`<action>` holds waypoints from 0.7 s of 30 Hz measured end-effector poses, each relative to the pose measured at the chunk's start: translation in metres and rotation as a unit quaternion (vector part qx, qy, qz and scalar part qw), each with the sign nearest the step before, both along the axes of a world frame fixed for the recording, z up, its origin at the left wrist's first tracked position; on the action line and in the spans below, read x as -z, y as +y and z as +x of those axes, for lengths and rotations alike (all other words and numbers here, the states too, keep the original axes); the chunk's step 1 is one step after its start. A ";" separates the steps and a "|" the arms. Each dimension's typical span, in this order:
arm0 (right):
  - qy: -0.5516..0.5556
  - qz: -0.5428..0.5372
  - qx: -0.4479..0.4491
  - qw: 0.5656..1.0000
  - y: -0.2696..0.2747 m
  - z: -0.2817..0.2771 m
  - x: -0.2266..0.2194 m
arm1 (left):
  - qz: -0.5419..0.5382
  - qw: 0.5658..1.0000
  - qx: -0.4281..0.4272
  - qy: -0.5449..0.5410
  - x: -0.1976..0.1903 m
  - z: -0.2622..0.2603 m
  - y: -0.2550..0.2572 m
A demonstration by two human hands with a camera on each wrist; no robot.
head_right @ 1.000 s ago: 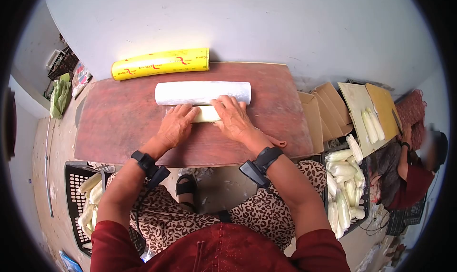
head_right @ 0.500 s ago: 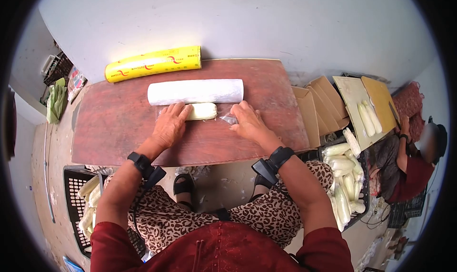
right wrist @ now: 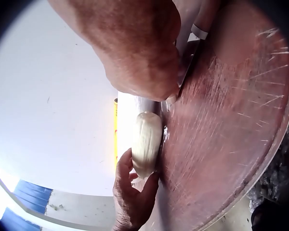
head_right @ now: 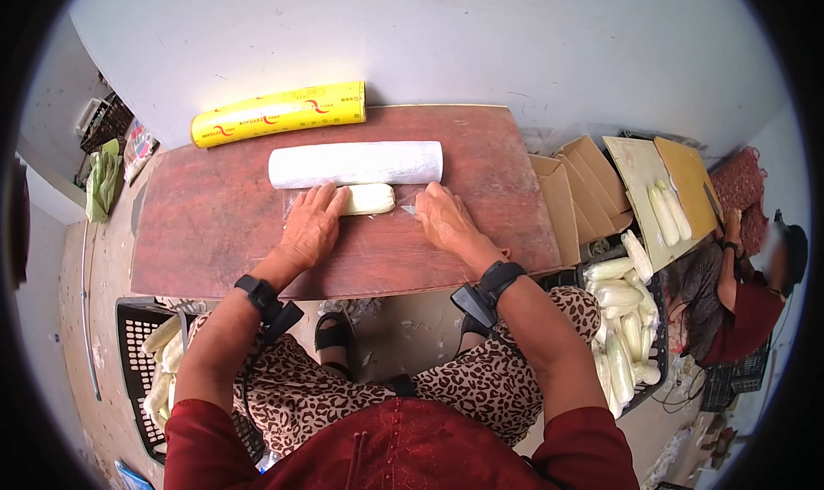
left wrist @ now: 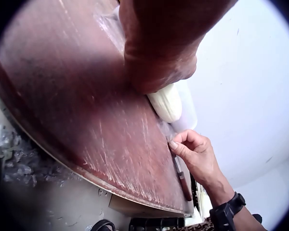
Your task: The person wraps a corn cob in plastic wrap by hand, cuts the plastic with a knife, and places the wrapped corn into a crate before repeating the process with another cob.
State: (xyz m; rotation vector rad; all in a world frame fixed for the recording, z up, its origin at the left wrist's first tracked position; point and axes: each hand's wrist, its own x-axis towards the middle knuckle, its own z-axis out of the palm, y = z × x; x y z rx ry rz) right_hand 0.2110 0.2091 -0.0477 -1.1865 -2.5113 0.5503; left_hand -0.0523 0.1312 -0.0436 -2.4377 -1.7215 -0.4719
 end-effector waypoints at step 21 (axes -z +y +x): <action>-0.096 0.241 -0.099 0.961 -0.017 -0.012 0.005 | 0.006 1.000 -0.016 0.008 -0.002 0.006 -0.001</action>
